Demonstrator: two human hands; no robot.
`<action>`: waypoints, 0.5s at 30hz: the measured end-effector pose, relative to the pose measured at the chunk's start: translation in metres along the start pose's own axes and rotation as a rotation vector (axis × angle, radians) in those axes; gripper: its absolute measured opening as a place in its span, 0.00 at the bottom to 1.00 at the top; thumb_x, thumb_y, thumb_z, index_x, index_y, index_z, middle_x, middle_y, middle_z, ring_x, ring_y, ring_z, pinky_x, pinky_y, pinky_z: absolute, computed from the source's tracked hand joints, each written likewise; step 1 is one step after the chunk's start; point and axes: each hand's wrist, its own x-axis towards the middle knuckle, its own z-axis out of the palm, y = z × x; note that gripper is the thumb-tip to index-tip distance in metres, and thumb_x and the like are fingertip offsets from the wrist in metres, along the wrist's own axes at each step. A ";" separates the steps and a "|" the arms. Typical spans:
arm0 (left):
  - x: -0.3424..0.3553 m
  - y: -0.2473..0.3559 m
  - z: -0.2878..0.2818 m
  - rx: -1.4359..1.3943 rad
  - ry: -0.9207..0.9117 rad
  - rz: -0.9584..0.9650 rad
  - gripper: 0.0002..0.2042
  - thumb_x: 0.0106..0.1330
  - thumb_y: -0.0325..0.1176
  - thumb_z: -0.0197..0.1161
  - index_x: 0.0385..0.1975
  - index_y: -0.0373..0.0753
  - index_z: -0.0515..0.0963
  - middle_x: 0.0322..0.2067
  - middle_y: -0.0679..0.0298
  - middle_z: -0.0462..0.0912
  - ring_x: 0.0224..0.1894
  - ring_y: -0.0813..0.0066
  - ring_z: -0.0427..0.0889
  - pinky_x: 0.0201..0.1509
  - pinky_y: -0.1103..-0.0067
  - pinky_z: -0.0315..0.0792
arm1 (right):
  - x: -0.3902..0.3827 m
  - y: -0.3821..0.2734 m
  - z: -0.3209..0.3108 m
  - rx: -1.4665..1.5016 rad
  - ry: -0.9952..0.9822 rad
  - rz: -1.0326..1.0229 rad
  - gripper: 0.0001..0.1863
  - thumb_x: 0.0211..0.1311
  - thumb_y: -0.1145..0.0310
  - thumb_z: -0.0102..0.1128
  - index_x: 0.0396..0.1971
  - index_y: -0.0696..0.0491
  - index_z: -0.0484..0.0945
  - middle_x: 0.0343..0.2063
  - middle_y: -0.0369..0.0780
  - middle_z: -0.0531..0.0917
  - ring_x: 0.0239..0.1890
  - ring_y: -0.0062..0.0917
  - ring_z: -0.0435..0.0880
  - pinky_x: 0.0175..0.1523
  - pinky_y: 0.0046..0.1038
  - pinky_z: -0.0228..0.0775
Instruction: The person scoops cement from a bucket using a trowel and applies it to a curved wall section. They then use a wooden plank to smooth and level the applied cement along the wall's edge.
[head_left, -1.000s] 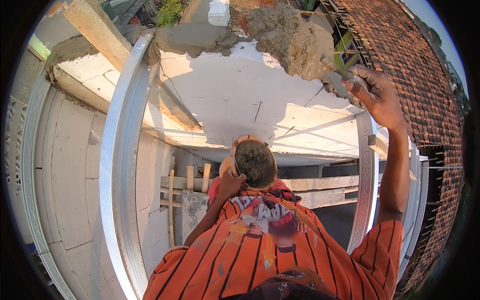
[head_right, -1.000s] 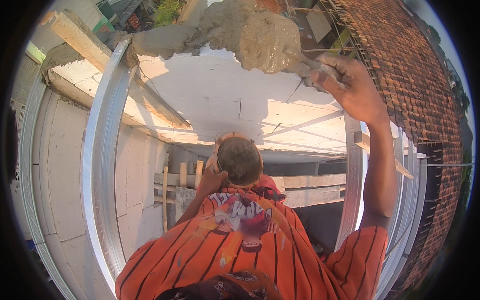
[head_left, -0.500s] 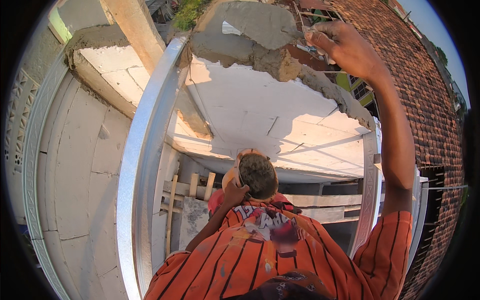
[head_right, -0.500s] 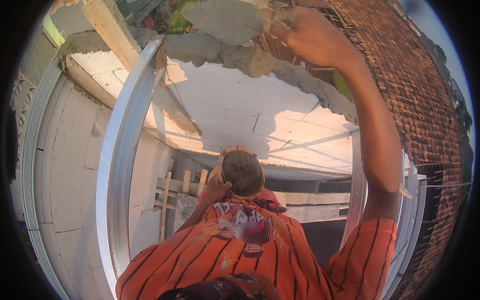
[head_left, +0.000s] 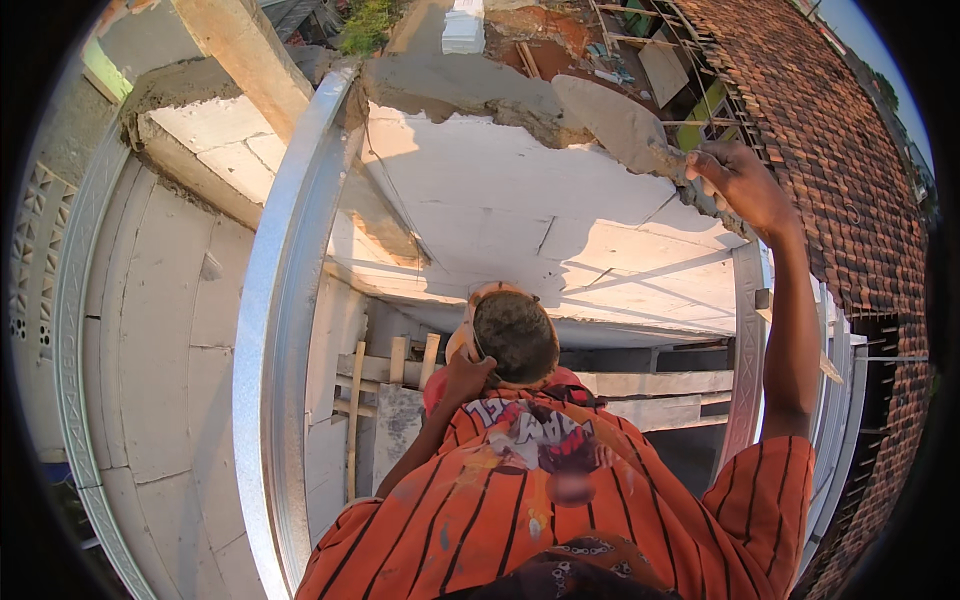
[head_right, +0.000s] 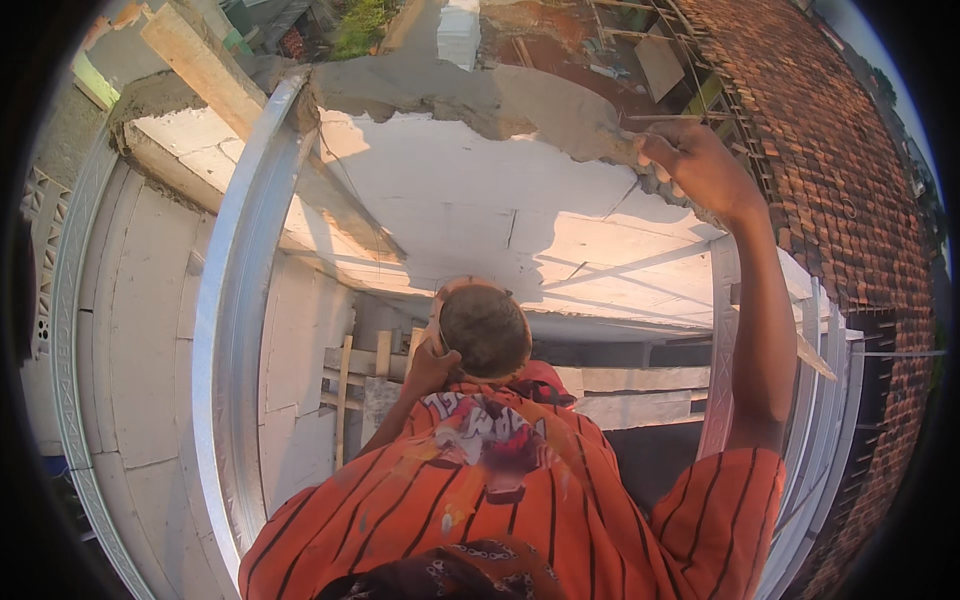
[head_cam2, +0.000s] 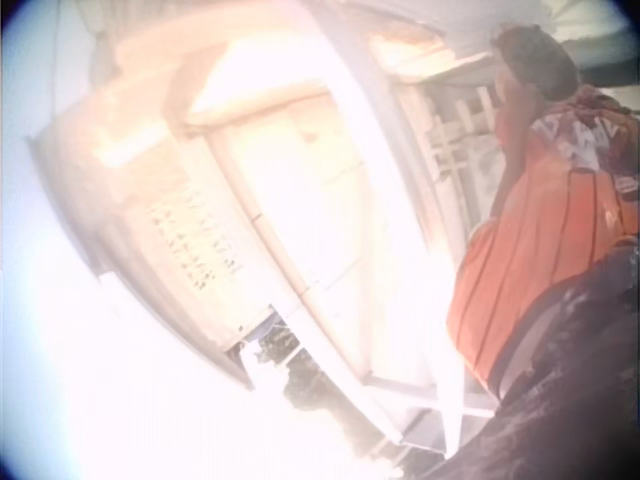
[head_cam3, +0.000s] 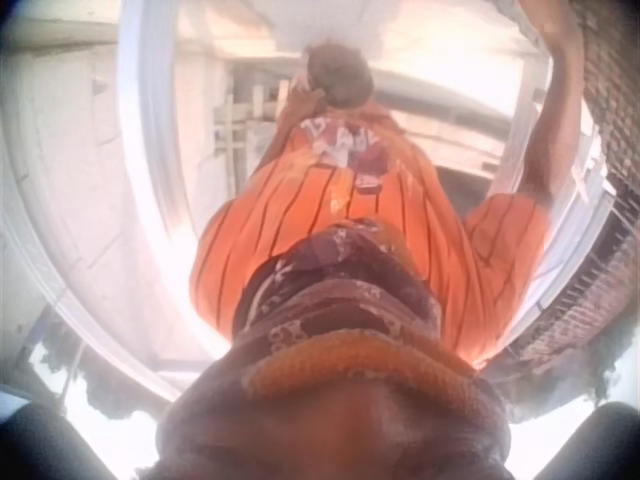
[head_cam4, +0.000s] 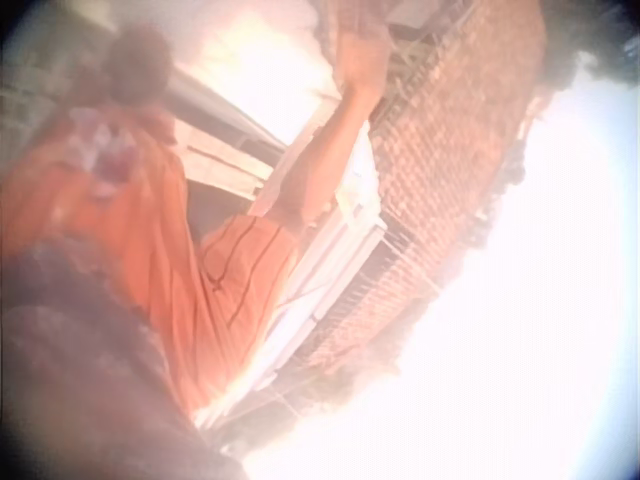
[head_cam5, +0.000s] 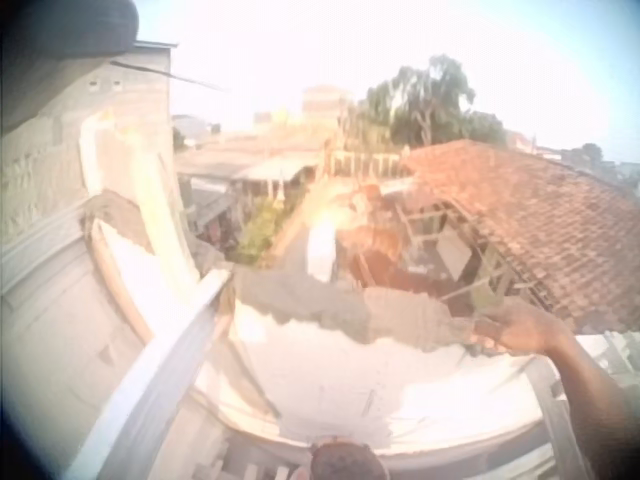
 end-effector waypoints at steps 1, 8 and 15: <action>0.000 -0.004 0.000 -0.005 0.016 0.014 0.15 0.50 0.36 0.64 0.29 0.31 0.71 0.20 0.60 0.76 0.24 0.70 0.78 0.28 0.71 0.71 | -0.006 0.021 -0.001 -0.041 0.080 -0.070 0.19 0.62 0.57 0.52 0.29 0.60 0.78 0.15 0.37 0.71 0.19 0.22 0.69 0.26 0.25 0.61; 0.004 -0.020 0.005 0.034 0.013 0.007 0.14 0.50 0.37 0.64 0.24 0.33 0.69 0.18 0.61 0.74 0.21 0.72 0.75 0.26 0.70 0.68 | -0.057 0.014 0.108 0.471 0.622 -0.211 0.09 0.56 0.74 0.65 0.30 0.56 0.72 0.22 0.33 0.75 0.25 0.12 0.68 0.32 0.16 0.63; -0.009 0.006 0.001 0.138 0.021 -0.037 0.15 0.50 0.37 0.65 0.20 0.35 0.66 0.17 0.63 0.70 0.21 0.75 0.71 0.25 0.72 0.66 | -0.009 -0.035 0.250 0.461 0.601 -0.309 0.13 0.52 0.69 0.69 0.28 0.56 0.71 0.20 0.36 0.73 0.22 0.16 0.70 0.29 0.21 0.65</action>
